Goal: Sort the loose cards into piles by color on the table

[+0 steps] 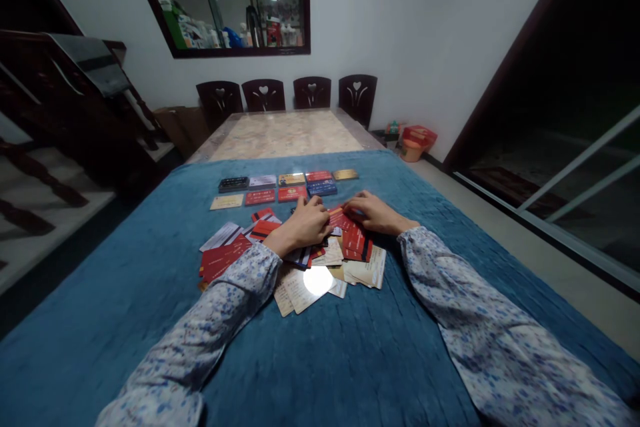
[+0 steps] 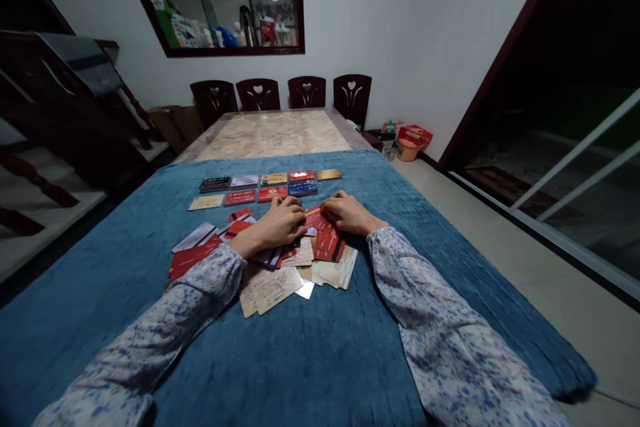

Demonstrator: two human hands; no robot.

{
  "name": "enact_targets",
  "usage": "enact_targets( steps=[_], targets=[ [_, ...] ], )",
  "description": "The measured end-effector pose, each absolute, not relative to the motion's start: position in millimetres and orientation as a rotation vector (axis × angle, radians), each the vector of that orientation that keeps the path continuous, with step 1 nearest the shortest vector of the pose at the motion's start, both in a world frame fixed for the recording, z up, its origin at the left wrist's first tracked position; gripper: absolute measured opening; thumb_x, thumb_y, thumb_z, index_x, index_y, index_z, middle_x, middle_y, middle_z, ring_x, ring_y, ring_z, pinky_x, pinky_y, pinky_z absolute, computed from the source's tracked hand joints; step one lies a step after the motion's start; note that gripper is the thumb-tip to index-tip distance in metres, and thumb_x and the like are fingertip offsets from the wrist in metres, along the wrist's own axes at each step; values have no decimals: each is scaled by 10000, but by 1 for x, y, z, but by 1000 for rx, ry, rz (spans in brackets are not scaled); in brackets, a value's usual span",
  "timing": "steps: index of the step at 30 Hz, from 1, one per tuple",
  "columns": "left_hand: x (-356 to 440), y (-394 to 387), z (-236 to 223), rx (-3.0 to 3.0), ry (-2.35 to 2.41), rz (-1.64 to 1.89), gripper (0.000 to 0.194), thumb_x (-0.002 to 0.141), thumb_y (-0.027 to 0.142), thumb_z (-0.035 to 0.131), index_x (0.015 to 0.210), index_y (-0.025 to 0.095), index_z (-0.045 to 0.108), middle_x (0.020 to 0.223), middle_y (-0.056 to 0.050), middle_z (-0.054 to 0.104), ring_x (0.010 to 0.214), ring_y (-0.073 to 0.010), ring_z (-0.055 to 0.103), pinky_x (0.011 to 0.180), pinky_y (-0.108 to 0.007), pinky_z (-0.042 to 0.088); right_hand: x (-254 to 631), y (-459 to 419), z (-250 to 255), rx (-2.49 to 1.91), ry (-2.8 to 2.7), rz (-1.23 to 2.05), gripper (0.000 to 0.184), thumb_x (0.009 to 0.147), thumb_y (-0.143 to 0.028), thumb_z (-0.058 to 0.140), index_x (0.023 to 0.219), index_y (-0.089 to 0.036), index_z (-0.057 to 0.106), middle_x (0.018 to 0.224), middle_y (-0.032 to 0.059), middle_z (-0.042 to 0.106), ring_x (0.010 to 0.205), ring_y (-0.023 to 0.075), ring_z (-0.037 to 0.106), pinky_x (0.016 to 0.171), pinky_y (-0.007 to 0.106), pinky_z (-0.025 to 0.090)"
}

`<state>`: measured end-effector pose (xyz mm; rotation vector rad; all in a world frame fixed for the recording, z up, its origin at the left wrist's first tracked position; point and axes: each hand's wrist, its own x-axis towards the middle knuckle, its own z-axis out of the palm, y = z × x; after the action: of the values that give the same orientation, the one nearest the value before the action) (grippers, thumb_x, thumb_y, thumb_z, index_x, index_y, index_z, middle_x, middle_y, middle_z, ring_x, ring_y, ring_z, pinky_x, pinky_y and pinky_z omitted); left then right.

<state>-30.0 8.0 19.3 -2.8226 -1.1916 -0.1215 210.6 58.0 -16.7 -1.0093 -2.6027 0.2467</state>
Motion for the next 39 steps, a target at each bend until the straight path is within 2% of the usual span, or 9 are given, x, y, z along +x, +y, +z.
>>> enact_targets(
  steps=[8, 19, 27, 34, 39],
  targets=[
    [-27, 5, 24, -2820, -1257, -96, 273, 977, 378, 586, 939, 146, 725, 1103, -153, 734, 1220, -330, 495, 965, -513, 358, 212, 67, -21, -993, -2668, 224, 461, 813, -59, 563, 1216, -199, 740, 1278, 102, 719, 1047, 269, 558, 958, 445, 441],
    [-25, 7, 18, -2787, -1166, -105, 329, 1007, 336, 525, 847, 142, 737, 980, -152, 747, 1132, -301, 553, 941, -467, 359, 214, 71, -18, -956, -2689, 256, 393, 878, -140, 592, 1220, -236, 760, 1266, 116, 724, 1025, 272, 564, 952, 483, 454],
    [-33, 10, 20, -2798, -1113, -152, 343, 1012, 319, 504, 837, 162, 754, 1001, -134, 756, 1131, -277, 553, 955, -461, 362, 216, 71, -12, -978, -2706, 270, 477, 799, -72, 607, 1220, -236, 759, 1270, 91, 731, 1050, 277, 553, 946, 466, 455],
    [-38, 14, 18, -2856, -1103, -248, 343, 1022, 282, 481, 864, 171, 764, 1007, -117, 752, 1127, -265, 557, 978, -473, 364, 217, 67, -5, -926, -2670, 294, 332, 918, -141, 551, 1152, -213, 775, 1204, 98, 750, 1031, 263, 564, 938, 441, 447],
    [-40, 15, 19, -2838, -1113, -268, 321, 1021, 264, 471, 925, 173, 763, 1055, -120, 738, 1129, -260, 566, 954, -441, 380, 216, 66, -5, -927, -2618, 306, 326, 895, -103, 579, 1131, -221, 770, 1113, 88, 762, 1013, 252, 575, 929, 418, 450]
  ],
)
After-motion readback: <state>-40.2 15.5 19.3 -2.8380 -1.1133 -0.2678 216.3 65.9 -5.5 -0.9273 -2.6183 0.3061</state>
